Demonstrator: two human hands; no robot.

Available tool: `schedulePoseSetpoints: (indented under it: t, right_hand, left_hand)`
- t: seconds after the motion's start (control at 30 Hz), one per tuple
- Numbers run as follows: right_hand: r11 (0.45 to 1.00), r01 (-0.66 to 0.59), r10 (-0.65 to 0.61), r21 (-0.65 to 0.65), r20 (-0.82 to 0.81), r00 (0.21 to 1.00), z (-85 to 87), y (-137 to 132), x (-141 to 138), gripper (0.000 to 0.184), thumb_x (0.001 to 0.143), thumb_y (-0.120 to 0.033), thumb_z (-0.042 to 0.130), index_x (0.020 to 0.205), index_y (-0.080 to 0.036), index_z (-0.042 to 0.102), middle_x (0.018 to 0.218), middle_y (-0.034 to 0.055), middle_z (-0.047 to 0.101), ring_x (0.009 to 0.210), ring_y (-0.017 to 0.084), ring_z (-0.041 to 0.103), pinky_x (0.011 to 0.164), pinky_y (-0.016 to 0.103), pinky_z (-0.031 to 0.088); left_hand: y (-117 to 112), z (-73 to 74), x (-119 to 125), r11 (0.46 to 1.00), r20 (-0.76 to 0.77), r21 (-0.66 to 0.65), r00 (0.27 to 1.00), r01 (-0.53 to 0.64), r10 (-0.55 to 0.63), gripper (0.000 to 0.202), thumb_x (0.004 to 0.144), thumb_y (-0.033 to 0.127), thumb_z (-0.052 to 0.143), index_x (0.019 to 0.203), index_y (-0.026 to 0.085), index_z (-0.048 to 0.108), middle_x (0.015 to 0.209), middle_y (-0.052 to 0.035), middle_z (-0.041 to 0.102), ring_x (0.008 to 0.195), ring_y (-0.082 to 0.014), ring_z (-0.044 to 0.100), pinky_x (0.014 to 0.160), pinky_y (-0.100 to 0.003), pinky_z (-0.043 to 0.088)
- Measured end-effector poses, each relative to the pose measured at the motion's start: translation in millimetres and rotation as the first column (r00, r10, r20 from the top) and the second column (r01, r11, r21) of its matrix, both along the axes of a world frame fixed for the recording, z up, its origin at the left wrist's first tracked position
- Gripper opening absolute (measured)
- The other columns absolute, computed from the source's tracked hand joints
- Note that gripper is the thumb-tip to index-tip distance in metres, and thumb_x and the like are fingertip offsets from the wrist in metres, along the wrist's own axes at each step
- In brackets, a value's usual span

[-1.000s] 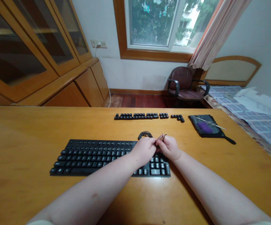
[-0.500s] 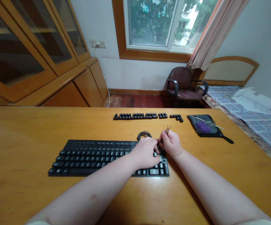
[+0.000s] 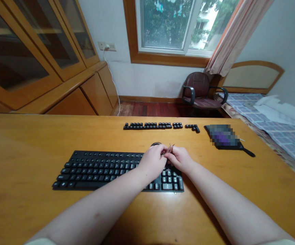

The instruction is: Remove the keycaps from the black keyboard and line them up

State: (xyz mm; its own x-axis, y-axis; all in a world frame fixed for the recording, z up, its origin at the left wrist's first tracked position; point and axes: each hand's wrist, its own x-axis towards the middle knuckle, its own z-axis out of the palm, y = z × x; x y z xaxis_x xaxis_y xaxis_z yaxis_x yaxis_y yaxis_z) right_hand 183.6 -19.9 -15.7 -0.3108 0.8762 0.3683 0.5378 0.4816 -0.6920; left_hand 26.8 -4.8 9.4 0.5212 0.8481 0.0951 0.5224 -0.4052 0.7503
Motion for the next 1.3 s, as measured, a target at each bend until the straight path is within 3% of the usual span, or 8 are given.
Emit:
schedulePoseSetpoints:
  t: [0.1,0.2,0.37,0.6,0.77,0.9,1.13,1.3]
  right_hand:
    - [0.986,-0.124,0.114,0.108,0.090,0.989,-1.0,0.5,1.6,0.027,0.089,-0.036,0.044,0.070,-0.019,0.054,0.063,0.0025,0.061,0.058,0.013,0.059,0.057,0.024,0.045]
    - [0.959,-0.198,0.186,0.202,0.078,0.979,-4.6,0.2,3.9,0.031,0.090,-0.037,0.039,0.070,-0.019,0.054,0.061,0.0028,0.061,0.055,0.012,0.058,0.057,0.023,0.045]
    - [0.978,-0.088,0.104,0.192,-0.074,0.992,-6.0,0.0,3.6,0.037,0.092,-0.039,0.034,0.065,-0.020,0.051,0.050,0.0004,0.056,0.049,0.012,0.055,0.052,0.023,0.044]
    - [0.997,0.055,-0.043,0.052,-0.215,0.976,-9.4,-0.2,4.2,0.038,0.089,-0.044,0.039,0.063,-0.020,0.052,0.051,0.0006,0.057,0.048,0.012,0.055,0.050,0.023,0.045]
    - [0.960,0.177,-0.271,-0.219,-0.558,0.784,-15.4,0.8,0.9,0.037,0.088,-0.048,0.040,0.065,-0.020,0.048,0.038,-0.0062,0.046,0.029,0.007,0.039,0.031,0.018,0.031]
    - [0.939,0.240,-0.343,-0.245,-0.679,0.650,-15.9,4.6,-0.9,0.035,0.085,-0.051,0.045,0.069,-0.019,0.047,0.040,-0.0059,0.049,0.029,0.007,0.042,0.031,0.017,0.034]
    - [0.906,0.309,-0.413,-0.288,-0.756,0.508,-10.9,9.2,-0.9,0.039,0.082,-0.057,0.045,0.073,-0.019,0.046,0.044,-0.0048,0.054,0.031,0.008,0.047,0.033,0.017,0.037]
    - [0.881,0.236,-0.473,-0.411,-0.772,0.424,-8.4,17.2,0.0,0.042,0.081,-0.060,0.042,0.072,-0.020,0.044,0.040,-0.0062,0.049,0.027,0.008,0.040,0.029,0.018,0.032]
  left_hand:
    - [-8.7,5.5,-1.8,0.993,-0.237,0.106,0.971,0.056,-0.030,0.015,0.071,0.016,0.052,0.085,0.019,0.055,0.089,-0.0079,0.059,0.089,-0.0264,0.053,0.079,-0.039,0.042]
    - [-13.3,2.9,-1.1,0.982,-0.314,0.132,0.945,0.137,-0.089,0.022,0.067,0.029,0.063,0.085,0.018,0.057,0.089,-0.0084,0.058,0.091,-0.0281,0.051,0.080,-0.040,0.041]
    - [-7.1,-6.7,0.8,0.974,-0.301,0.163,0.948,0.159,-0.104,0.031,0.060,0.042,0.072,0.076,0.018,0.060,0.082,-0.0052,0.059,0.087,-0.0258,0.051,0.077,-0.037,0.041]
    - [-2.2,-10.2,1.8,0.950,-0.197,0.222,0.964,0.221,-0.179,0.015,0.066,0.033,0.069,0.068,0.019,0.064,0.076,-0.0039,0.062,0.084,-0.0226,0.053,0.078,-0.035,0.041]
    - [-4.6,-13.6,3.6,0.958,-0.055,0.205,0.979,0.202,-0.195,0.012,0.071,0.029,0.065,0.078,0.019,0.064,0.085,-0.0034,0.066,0.086,-0.0205,0.057,0.081,-0.033,0.042]
    - [-5.5,-17.8,4.4,0.979,0.008,0.153,0.991,0.132,-0.135,0.018,0.076,0.028,0.062,0.091,0.020,0.063,0.091,-0.0036,0.066,0.085,-0.0197,0.060,0.078,-0.031,0.045]
    - [-2.3,-20.0,5.3,0.999,0.152,0.022,0.988,0.026,-0.029,0.026,0.072,0.025,0.067,0.098,0.023,0.064,0.090,-0.0018,0.066,0.079,-0.0171,0.062,0.076,-0.030,0.050]
    - [-3.3,-18.7,6.7,0.995,0.311,-0.094,0.950,0.020,0.010,0.032,0.070,0.017,0.068,0.101,0.022,0.062,0.094,-0.0019,0.067,0.082,-0.0164,0.063,0.081,-0.030,0.051]
